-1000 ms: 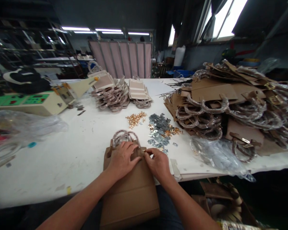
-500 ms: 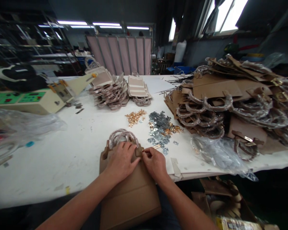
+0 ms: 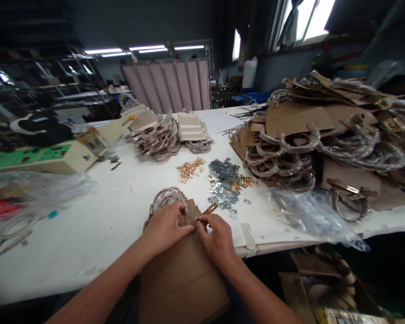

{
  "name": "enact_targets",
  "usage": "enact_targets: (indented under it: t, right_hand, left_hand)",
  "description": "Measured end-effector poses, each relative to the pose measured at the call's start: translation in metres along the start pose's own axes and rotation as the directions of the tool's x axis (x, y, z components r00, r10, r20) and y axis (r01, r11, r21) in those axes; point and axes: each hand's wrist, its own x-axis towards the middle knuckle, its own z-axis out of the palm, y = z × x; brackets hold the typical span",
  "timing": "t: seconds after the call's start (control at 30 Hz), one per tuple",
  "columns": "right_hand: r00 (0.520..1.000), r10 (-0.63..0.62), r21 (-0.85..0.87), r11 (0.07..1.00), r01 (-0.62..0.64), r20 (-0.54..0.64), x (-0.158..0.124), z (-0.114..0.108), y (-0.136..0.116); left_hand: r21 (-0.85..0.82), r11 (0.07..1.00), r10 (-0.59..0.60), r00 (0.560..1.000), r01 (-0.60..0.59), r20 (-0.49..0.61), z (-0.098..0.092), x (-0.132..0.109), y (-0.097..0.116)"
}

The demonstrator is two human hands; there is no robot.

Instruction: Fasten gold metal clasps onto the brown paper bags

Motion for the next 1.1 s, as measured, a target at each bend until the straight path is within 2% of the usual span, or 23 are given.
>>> enact_targets:
  t: [0.13,0.2,0.43,0.67,0.87,1.0,1.1]
  right_hand:
    - [0.995,-0.098,-0.037,0.995,0.097,-0.025,-0.006,-0.005,-0.003]
    - [0.992,-0.126,-0.069,0.99,0.124,-0.02,-0.008,-0.007,-0.002]
    - [0.991,-0.104,-0.221,0.968,0.121,0.085,-0.011,-0.015,-0.003]
    - [0.977,-0.054,-0.157,0.984,0.087,0.205,-0.004,-0.028,-0.018]
    - [0.955,-0.081,-0.074,0.992,0.106,0.286,0.001,-0.035,-0.023]
    - [0.965,-0.014,0.1,0.995,-0.013,0.261,0.004,-0.039,-0.028]
    - [0.96,0.055,0.143,0.985,-0.097,0.275,0.009,-0.045,-0.031]
  left_hand:
    - [-0.103,0.993,-0.049,0.996,0.057,0.075,-0.015,0.0,0.006]
    - [-0.158,0.986,-0.051,0.996,0.062,0.075,-0.019,-0.002,0.011]
    - [-0.305,0.948,-0.086,0.996,0.089,0.023,-0.013,-0.011,0.023]
    - [-0.378,0.924,-0.077,0.995,0.048,-0.06,-0.009,-0.02,0.029]
    - [-0.361,0.932,-0.054,0.983,-0.013,-0.174,-0.008,-0.028,0.038]
    - [-0.351,0.93,0.024,0.973,-0.106,-0.231,-0.015,-0.029,0.036]
    - [-0.383,0.914,0.049,0.973,-0.135,-0.225,-0.019,-0.03,0.033]
